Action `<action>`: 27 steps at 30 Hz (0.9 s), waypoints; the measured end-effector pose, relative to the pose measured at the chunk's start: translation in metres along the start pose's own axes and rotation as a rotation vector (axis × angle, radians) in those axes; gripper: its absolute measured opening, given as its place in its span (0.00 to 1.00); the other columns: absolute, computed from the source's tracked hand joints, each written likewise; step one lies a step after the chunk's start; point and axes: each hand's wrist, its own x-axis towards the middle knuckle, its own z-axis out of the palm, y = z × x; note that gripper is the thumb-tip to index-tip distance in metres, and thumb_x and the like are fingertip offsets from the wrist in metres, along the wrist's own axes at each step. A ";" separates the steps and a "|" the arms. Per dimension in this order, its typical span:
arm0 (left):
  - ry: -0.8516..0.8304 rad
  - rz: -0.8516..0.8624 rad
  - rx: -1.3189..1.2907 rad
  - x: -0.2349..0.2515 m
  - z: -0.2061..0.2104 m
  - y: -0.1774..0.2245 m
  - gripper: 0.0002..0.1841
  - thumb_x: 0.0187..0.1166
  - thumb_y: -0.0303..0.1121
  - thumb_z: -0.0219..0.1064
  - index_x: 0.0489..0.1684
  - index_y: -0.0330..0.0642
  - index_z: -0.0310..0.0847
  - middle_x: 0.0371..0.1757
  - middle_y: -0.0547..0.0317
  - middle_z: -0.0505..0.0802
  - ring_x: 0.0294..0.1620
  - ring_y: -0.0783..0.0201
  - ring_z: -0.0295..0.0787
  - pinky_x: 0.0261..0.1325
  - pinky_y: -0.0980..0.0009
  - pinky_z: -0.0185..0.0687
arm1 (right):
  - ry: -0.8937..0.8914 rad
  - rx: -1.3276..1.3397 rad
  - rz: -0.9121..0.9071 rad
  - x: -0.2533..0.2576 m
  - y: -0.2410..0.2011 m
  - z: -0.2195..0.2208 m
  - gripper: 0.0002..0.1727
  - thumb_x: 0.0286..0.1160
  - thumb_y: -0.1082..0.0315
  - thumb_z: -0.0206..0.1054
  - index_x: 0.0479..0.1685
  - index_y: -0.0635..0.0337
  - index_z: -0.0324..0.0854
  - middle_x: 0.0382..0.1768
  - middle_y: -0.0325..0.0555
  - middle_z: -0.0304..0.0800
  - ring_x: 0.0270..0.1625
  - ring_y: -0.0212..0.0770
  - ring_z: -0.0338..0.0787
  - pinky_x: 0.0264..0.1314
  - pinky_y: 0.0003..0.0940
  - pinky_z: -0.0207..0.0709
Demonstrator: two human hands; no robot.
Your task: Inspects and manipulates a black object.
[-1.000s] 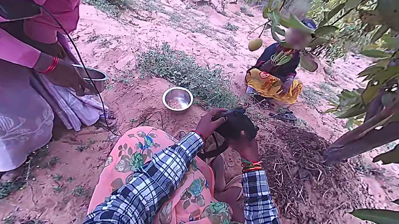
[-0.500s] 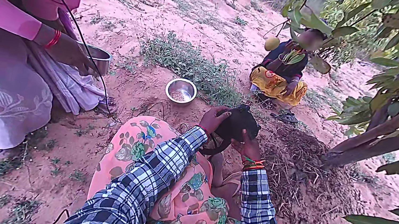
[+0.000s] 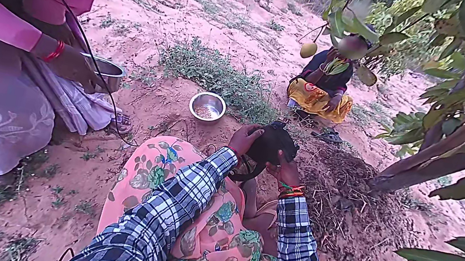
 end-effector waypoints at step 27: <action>-0.325 -0.728 -0.763 -0.020 -0.006 0.034 0.56 0.81 0.76 0.19 0.85 0.34 0.64 0.79 0.40 0.81 0.74 0.52 0.82 0.77 0.61 0.73 | -0.076 -0.136 -0.747 0.030 0.032 -0.023 0.25 0.79 0.77 0.61 0.78 0.66 0.74 0.67 0.54 0.89 0.61 0.43 0.93 0.67 0.43 0.88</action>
